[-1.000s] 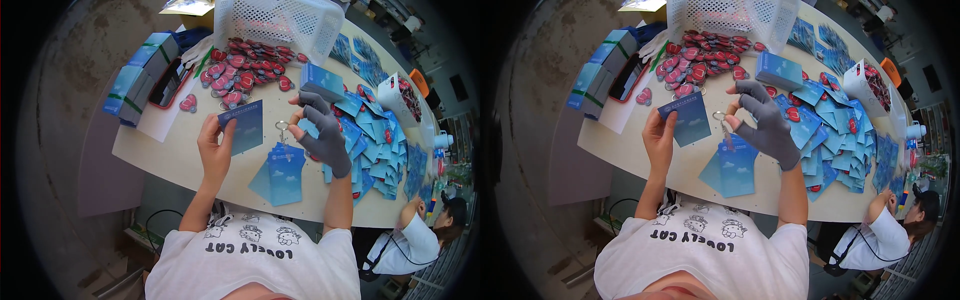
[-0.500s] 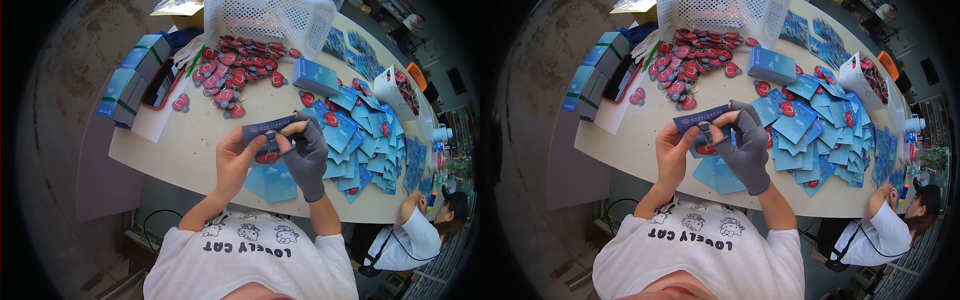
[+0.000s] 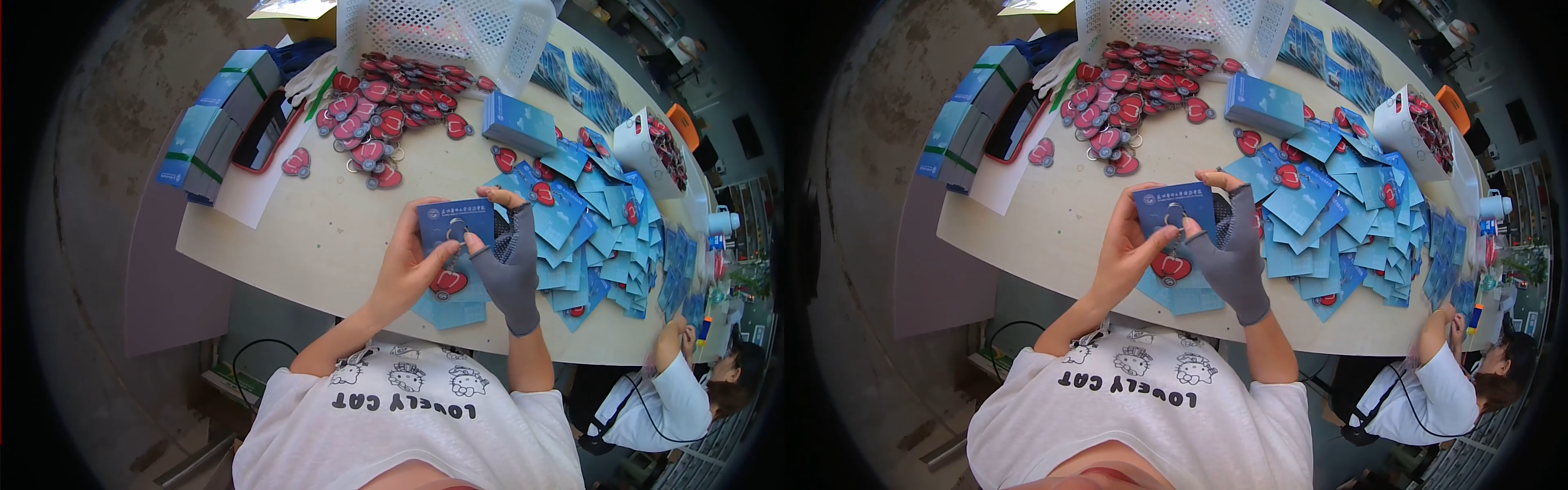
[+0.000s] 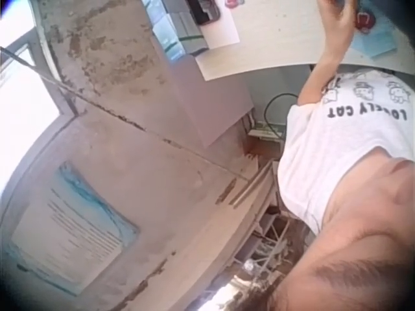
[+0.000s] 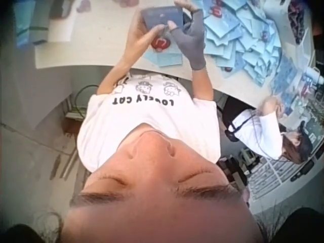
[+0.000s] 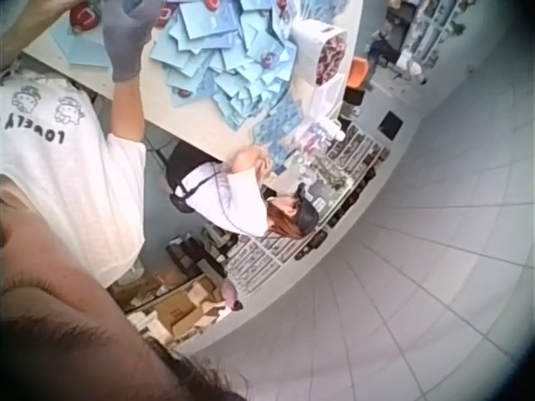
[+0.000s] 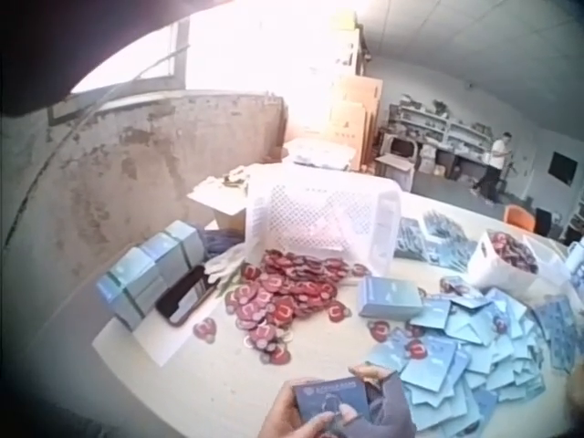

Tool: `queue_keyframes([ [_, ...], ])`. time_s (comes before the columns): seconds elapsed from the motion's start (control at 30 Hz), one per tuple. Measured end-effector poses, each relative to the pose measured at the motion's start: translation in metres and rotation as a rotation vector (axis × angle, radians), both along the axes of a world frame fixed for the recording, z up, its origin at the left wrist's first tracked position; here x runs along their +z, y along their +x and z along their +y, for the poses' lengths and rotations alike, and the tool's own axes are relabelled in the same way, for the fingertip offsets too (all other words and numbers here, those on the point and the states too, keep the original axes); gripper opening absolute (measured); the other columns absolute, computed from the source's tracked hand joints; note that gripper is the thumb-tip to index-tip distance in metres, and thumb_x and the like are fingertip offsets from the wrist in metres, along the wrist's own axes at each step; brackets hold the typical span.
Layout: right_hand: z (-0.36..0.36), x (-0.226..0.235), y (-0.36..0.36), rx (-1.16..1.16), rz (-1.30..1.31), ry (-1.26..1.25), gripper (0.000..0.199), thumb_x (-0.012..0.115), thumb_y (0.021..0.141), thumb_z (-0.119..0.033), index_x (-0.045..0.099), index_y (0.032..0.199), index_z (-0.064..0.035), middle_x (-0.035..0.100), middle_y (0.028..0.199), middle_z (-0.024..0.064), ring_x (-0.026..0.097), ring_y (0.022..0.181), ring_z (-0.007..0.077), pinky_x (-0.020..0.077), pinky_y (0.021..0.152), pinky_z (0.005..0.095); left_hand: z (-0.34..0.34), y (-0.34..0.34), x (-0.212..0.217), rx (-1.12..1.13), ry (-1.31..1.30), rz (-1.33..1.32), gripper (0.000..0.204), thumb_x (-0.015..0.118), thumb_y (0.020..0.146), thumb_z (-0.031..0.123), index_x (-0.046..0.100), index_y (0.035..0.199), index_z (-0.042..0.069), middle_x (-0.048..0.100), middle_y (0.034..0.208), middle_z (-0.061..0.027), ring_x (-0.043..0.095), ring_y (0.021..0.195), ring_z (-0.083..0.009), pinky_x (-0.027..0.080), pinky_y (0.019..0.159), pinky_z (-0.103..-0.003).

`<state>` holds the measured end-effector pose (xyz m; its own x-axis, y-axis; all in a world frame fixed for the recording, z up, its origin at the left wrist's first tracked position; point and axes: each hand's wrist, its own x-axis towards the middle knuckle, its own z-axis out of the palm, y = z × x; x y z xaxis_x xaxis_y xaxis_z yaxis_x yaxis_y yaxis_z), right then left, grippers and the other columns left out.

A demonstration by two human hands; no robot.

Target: Attaching heart-shaped keychains to cardboard display cards and organizing them.

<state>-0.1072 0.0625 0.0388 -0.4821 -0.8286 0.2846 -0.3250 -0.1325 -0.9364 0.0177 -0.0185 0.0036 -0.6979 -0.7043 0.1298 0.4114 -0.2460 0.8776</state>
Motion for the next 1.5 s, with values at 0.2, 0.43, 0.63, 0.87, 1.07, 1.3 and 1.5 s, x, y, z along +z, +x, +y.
queue_keyframes([
  [0.2, 0.045, 0.014, -0.097, -0.351, -0.018, 0.117, 0.043, 0.058, 0.084, 0.002, 0.048, 0.126, -0.0003, 0.054, 0.119, 0.0123, 0.054, 0.11, 0.0169, 0.0465, 0.093, 0.0297, -0.002, 0.007, -0.042, 0.26, -1.1, -0.901, 0.068, 0.075, 0.076, 0.046, 0.051, 0.119, -0.001, 0.05, 0.104, -0.0146, 0.047, 0.099, -0.0292, 0.038, 0.085, -0.039],
  [0.43, 0.05, -0.017, -0.158, -0.852, 1.506, 0.607, 0.045, 0.067, 0.081, -0.005, 0.052, 0.124, -0.0069, 0.055, 0.122, 0.0154, 0.052, 0.117, 0.0294, 0.0424, 0.1, 0.0379, 0.003, -0.013, -0.045, 0.187, -1.197, -1.044, 0.06, 0.077, 0.068, 0.048, 0.054, 0.1, 0.003, 0.048, 0.095, -0.0107, 0.044, 0.092, -0.0269, 0.032, 0.08, -0.039],
  [0.63, -0.048, -0.018, -0.092, 0.046, 0.773, 0.366, 0.034, 0.065, 0.086, -0.016, 0.059, 0.117, -0.0061, 0.058, 0.117, 0.0161, 0.056, 0.111, 0.0339, 0.045, 0.092, 0.0383, -0.004, -0.003, -0.056, 0.228, -1.096, -0.931, 0.049, 0.082, 0.068, 0.034, 0.052, 0.094, 0.005, 0.051, 0.093, -0.0101, 0.047, 0.09, -0.0278, 0.034, 0.081, -0.039],
  [0.87, -0.14, -0.104, -0.118, -0.107, 1.012, 0.223, 0.044, 0.062, 0.085, -0.019, 0.05, 0.124, 0.0003, 0.055, 0.119, 0.0196, 0.053, 0.111, 0.036, 0.0432, 0.094, 0.0421, -0.027, 0.001, -0.05, 0.17, -0.762, -0.711, 0.033, 0.077, 0.073, 0.013, 0.051, 0.091, 0.003, 0.054, 0.086, -0.0135, 0.052, 0.087, -0.0339, 0.042, 0.075, -0.044],
  [1.07, -0.086, -0.095, -0.065, -0.021, 1.069, 0.221, 0.038, 0.06, 0.085, -0.019, 0.054, 0.116, 0.0022, 0.056, 0.113, 0.0181, 0.055, 0.104, 0.0339, 0.0443, 0.09, 0.0427, -0.037, 0.025, -0.034, 0.014, -0.292, -0.661, 0.023, 0.073, 0.082, 0.007, 0.052, 0.09, 0.002, 0.057, 0.086, -0.0059, 0.056, 0.079, -0.0104, 0.043, 0.066, -0.025],
  [1.3, -0.096, -0.065, -0.076, -0.02, 0.826, 0.41, 0.025, 0.066, 0.083, -0.025, 0.062, 0.094, -0.0033, 0.062, 0.09, 0.0113, 0.059, 0.091, 0.03, 0.047, 0.079, 0.0404, -0.032, 0.046, -0.016, -0.231, 0.155, -0.271, 0.02, 0.07, 0.087, 0.008, 0.059, 0.103, 0.002, 0.063, 0.092, -0.0001, 0.058, 0.085, -0.0062, 0.046, 0.074, -0.02],
  [1.5, -0.105, -0.083, -0.065, -0.05, 1.083, 0.262, 0.015, 0.066, 0.078, -0.021, 0.061, 0.087, -0.0089, 0.061, 0.084, 0.0073, 0.059, 0.082, 0.0248, 0.0467, 0.073, 0.0377, -0.006, 0.069, 0.009, -0.538, 0.347, -0.375, 0.028, 0.072, 0.085, 0.008, 0.064, 0.111, 0.001, 0.068, 0.105, -0.004, 0.062, 0.095, -0.009, 0.048, 0.089, -0.027],
])
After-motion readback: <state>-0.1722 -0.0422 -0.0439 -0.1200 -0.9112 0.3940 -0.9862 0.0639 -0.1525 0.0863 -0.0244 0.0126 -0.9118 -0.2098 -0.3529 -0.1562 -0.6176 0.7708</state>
